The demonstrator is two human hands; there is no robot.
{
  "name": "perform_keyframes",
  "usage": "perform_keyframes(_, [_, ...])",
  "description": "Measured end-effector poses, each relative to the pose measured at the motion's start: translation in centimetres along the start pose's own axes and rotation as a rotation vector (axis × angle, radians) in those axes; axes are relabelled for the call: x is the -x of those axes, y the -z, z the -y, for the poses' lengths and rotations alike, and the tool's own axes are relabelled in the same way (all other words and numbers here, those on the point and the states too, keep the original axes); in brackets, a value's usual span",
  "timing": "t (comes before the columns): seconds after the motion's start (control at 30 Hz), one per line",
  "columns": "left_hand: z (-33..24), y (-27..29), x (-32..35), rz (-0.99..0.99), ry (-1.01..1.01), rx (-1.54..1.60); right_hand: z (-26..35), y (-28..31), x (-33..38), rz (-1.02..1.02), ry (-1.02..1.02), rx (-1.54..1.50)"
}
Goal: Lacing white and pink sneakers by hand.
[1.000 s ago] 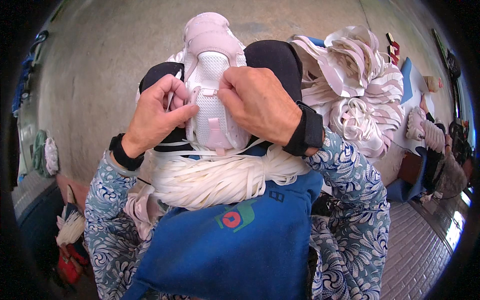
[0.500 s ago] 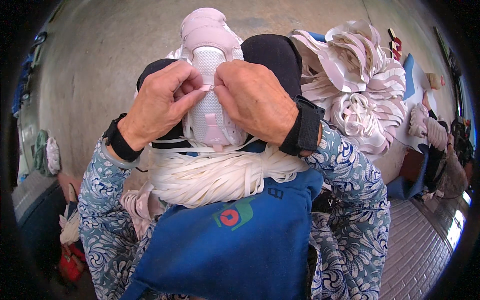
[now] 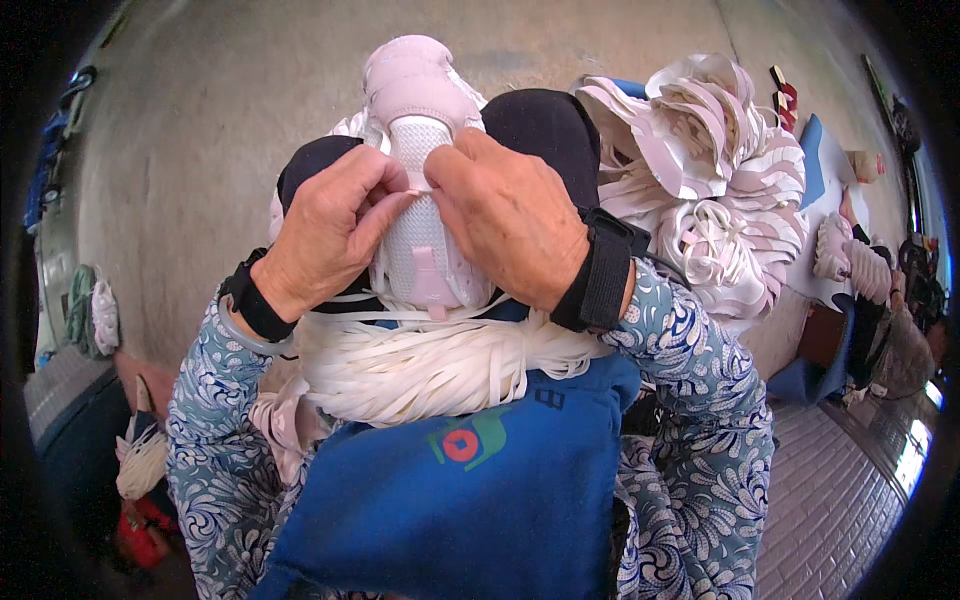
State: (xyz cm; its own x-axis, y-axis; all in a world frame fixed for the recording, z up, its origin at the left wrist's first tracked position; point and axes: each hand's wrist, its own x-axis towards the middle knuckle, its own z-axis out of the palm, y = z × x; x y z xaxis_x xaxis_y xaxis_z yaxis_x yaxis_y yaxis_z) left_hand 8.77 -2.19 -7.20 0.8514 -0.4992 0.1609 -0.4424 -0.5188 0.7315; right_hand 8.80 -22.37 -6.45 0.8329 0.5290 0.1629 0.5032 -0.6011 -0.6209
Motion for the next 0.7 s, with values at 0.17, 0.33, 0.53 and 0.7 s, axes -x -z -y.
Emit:
perform_keyframes(0.17, [-0.08,-0.12,0.10,-0.007,0.026,0.011,0.07,-0.20,0.21,0.001,-0.018,-0.038])
perform_keyframes(0.33, [-0.13,0.06,0.12,-0.001,0.019,0.008,0.42,0.12,0.03,0.022,-0.075,-0.082])
perform_keyframes(0.53, [-0.21,-0.06,0.11,-0.002,0.035,0.020,-0.45,-0.15,0.16,0.007,0.012,-0.096])
perform_keyframes(0.7, [-0.82,0.28,0.01,0.042,0.117,0.077,-0.07,-0.16,0.09,0.030,-0.018,-0.063])
